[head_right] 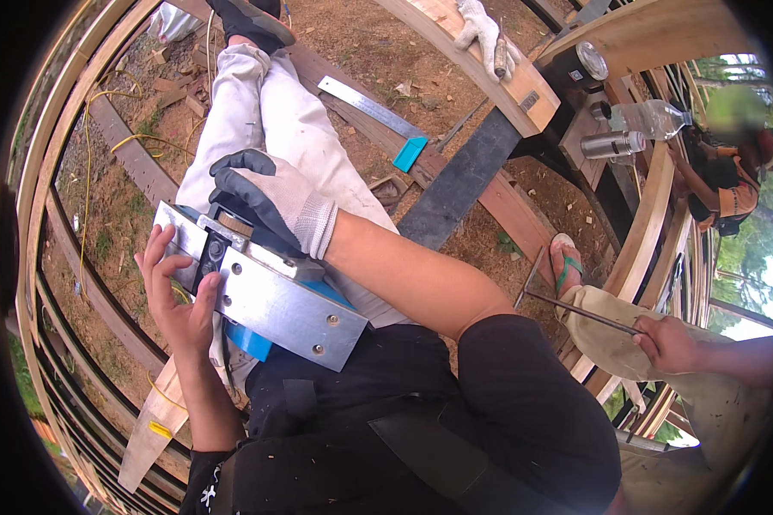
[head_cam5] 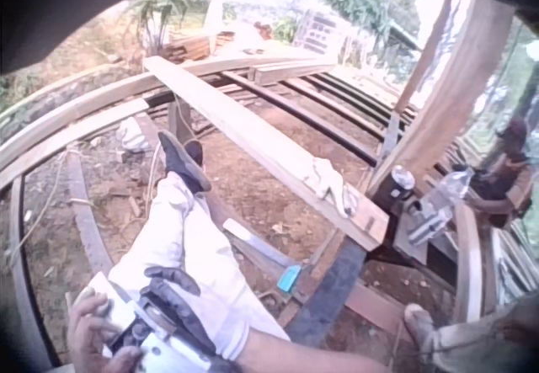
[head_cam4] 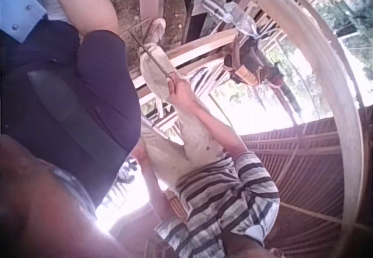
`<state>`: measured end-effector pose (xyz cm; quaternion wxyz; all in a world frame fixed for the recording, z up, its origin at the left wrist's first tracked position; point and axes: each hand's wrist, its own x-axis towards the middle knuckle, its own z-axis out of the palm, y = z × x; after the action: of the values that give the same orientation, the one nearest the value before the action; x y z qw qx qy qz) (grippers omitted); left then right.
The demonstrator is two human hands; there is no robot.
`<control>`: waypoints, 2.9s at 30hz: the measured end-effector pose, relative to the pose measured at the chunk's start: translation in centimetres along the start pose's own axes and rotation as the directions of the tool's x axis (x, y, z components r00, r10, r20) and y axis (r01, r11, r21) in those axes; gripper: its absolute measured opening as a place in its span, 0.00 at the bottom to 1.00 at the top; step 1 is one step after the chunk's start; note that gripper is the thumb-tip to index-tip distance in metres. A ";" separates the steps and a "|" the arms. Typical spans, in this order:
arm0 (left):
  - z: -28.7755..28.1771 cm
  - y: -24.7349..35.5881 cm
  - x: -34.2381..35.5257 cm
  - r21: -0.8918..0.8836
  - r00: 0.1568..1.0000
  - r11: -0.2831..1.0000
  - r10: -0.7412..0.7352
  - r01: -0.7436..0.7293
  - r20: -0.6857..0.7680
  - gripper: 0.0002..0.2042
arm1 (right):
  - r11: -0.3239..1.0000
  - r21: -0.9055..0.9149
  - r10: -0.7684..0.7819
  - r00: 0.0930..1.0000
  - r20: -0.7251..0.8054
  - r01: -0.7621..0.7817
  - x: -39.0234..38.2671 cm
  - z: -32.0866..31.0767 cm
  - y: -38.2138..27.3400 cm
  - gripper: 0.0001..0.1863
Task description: The person uses a screwdriver to loosen and remove screws from a power planer tool. They then remove a wooden part and begin inspecting and adjusting the internal blade mechanism of the planer while sitting on a construction frame.
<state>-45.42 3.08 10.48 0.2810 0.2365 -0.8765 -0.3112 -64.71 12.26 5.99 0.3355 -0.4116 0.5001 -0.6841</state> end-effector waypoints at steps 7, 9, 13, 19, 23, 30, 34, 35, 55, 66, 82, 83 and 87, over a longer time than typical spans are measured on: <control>-0.5 -0.2 -0.5 0.123 0.988 0.988 0.072 -0.088 0.134 0.13 | 0.539 0.747 0.534 0.844 0.054 -0.389 0.6 0.6 -1.0 0.10; -0.1 -0.1 -0.5 0.053 0.998 0.998 0.018 -0.021 0.061 0.09 | 0.584 0.721 0.491 0.870 0.051 -0.372 0.6 0.6 0.2 0.11; -0.6 -1.1 -0.6 0.100 0.998 0.994 0.026 -0.032 0.058 0.06 | 0.607 0.701 0.486 0.873 0.046 -0.375 0.9 0.7 0.0 0.11; -0.7 0.2 0.1 0.097 0.988 0.993 0.047 -0.062 0.149 0.07 | 0.578 0.736 0.498 0.867 0.022 -0.351 0.7 0.7 -0.1 0.10; -0.5 -0.4 -0.1 0.146 0.996 0.988 0.036 -0.048 0.083 0.04 | 0.583 0.733 0.500 0.866 0.018 -0.351 0.9 0.9 0.0 0.09; -0.7 0.2 0.3 0.139 0.981 0.984 0.087 -0.113 0.176 0.05 | 0.624 0.692 0.470 0.882 0.039 -0.363 1.0 0.6 0.6 0.12; -0.3 -0.3 0.1 0.133 0.994 0.989 0.048 -0.061 0.099 0.05 | 0.594 0.721 0.487 0.873 0.031 -0.357 0.6 0.4 0.6 0.12; -0.4 -0.3 0.1 0.152 0.989 0.984 0.069 -0.089 0.129 0.05 | 0.576 0.738 0.485 0.874 0.038 -0.352 0.6 0.4 0.7 0.12; -1.3 -1.1 0.1 0.133 0.993 0.989 0.044 -0.059 0.113 0.08 | 0.852 0.363 0.358 0.926 0.123 -0.378 0.2 -0.2 -1.0 0.19; -1.6 -1.3 0.3 0.039 0.984 0.997 0.064 -0.072 0.166 0.07 | 0.865 0.298 0.390 0.915 0.105 -0.403 0.4 0.1 -1.4 0.22; -2.0 -0.7 0.8 0.047 0.991 0.999 0.019 -0.026 0.135 0.06 | 0.749 0.507 0.437 0.893 0.108 -0.427 0.9 0.6 -1.3 0.18; -2.1 -1.0 0.7 0.089 0.990 0.996 0.013 -0.026 0.144 0.08 | 0.753 0.503 0.437 0.894 0.099 -0.424 0.9 0.7 -1.5 0.18; -1.9 -1.6 0.6 0.087 0.971 0.983 0.140 -0.160 0.196 0.10 | 0.777 0.444 0.445 0.888 0.112 -0.446 0.9 0.8 -1.8 0.18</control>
<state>-44.26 0.83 10.80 0.2069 0.1531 -0.9293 -0.2648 -64.43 11.62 8.08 0.5751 -0.1909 0.4073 -0.6833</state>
